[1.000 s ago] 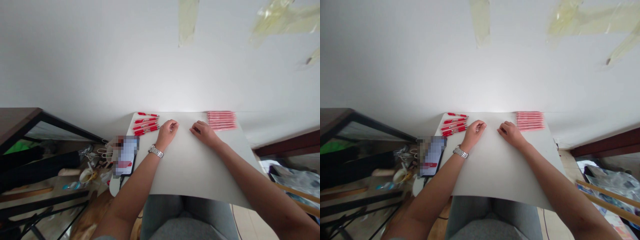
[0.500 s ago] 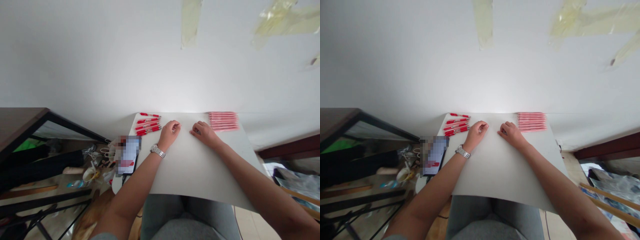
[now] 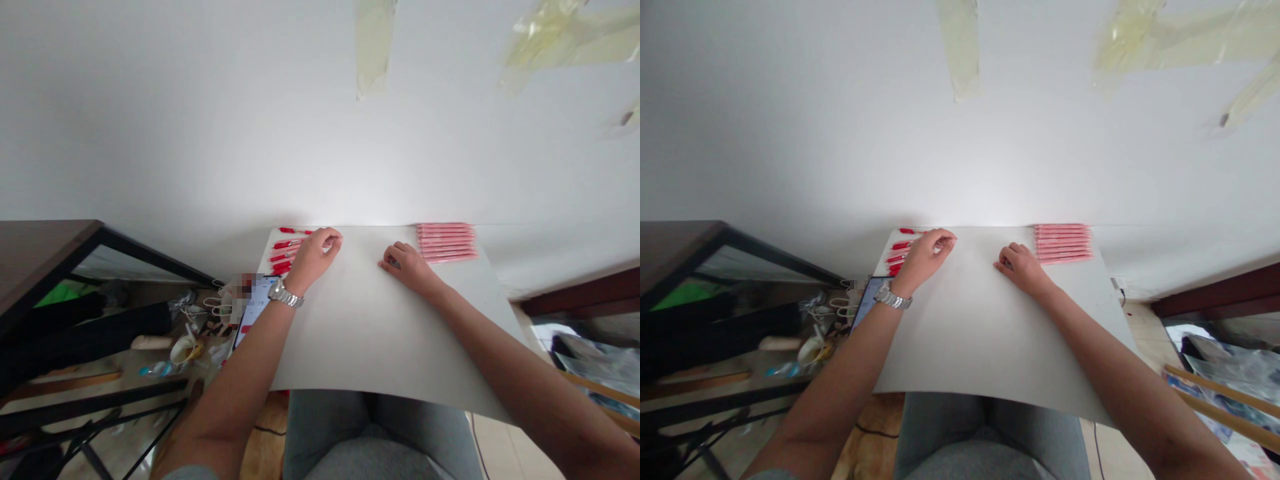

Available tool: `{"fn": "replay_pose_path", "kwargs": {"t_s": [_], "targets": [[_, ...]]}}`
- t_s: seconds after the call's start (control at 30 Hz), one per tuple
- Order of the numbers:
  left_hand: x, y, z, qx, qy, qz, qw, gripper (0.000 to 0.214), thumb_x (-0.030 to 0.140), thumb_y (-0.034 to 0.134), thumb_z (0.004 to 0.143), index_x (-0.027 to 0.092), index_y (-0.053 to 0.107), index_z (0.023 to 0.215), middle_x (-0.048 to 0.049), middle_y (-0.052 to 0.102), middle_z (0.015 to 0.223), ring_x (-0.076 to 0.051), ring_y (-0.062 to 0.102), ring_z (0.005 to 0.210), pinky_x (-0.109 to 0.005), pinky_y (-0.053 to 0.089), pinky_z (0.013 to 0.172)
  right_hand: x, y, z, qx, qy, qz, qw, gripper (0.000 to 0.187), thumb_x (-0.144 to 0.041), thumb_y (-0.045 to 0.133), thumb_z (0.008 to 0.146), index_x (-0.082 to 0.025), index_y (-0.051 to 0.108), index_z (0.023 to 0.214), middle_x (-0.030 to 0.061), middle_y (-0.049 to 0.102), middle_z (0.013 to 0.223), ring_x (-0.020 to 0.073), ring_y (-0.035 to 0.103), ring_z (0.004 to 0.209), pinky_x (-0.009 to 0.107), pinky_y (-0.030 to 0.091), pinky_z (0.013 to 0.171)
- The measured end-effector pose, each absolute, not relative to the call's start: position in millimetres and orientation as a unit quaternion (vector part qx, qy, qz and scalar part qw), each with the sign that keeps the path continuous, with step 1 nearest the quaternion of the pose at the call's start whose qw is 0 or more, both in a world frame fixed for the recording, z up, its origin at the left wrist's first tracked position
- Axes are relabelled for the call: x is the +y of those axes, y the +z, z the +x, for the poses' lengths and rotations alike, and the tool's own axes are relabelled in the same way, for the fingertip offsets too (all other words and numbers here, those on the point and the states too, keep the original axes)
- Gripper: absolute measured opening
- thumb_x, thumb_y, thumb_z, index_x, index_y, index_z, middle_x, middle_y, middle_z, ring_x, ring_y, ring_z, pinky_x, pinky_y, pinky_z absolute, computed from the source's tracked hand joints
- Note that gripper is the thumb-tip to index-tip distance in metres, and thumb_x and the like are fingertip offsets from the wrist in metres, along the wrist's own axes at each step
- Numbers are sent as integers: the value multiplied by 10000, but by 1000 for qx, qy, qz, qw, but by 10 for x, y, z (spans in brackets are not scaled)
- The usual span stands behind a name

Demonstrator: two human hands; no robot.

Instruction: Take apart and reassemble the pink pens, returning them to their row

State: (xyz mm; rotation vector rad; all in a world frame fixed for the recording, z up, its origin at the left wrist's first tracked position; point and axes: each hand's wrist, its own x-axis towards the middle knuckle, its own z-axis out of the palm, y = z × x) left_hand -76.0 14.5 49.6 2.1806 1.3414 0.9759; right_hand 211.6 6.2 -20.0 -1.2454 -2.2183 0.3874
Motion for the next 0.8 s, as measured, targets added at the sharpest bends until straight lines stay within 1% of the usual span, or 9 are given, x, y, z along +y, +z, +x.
{"fn": "replay_pose_path", "kwargs": {"t_s": [0.07, 0.17, 0.3, 0.43, 0.63, 0.8], "targets": [[239, 579, -985, 503, 326, 780, 176, 187, 327, 557, 1003, 213, 700, 1041, -58, 747, 1014, -202, 693, 934, -347, 559, 887, 63, -201, 2117, -826, 148, -464, 284, 169, -331, 645, 986, -216, 593, 874, 64, 611, 887, 227, 566, 836, 348, 436, 773], [390, 627, -1333, 533, 271, 788, 150, 190, 325, 579, 983, 215, 726, 1037, -74, 755, 1049, -215, 693, 962, -361, 551, 907, 68, -208, 2118, -825, 154, -462, 287, 171, -332, 647, 982, -219, 592, 865, 63, 611, 875, 225, 566, 824, 346, 438, 761], [555, 581, -1674, 581, 190, 785, 102, 219, 339, 588, 964, 212, 752, 1035, -90, 757, 1059, -235, 686, 928, -386, 539, 889, 66, -201, 2116, -825, 152, -462, 286, 176, -338, 641, 986, -219, 588, 867, 62, 612, 879, 223, 568, 820, 348, 437, 757], [679, 506, -1846, 580, 158, 796, 75, 236, 356, 605, 943, 206, 754, 1049, -91, 751, 1065, -242, 679, 950, -372, 528, 897, 55, -186, 2114, -824, 154, -465, 285, 174, -334, 645, 986, -219, 589, 868, 59, 609, 874, 221, 572, 820, 345, 439, 762], [765, 493, -1912, 568, 119, 806, 114, 235, 369, 601, 938, 230, 778, 1005, -72, 764, 1067, -234, 683, 955, -347, 516, 860, 61, -203, 2120, -823, 155, -466, 285, 161, -323, 652, 978, -217, 596, 871, 63, 614, 881, 225, 572, 837, 343, 439, 766], [789, 511, -1902, 563, 99, 814, 101, 234, 363, 593, 930, 233, 779, 986, -69, 768, 1048, -232, 682, 947, -345, 503, 862, 59, -198, 2120, -822, 157, -467, 284, 174, -342, 644, 980, -221, 594, 866, 64, 614, 880, 229, 573, 838, 355, 445, 771]]}}
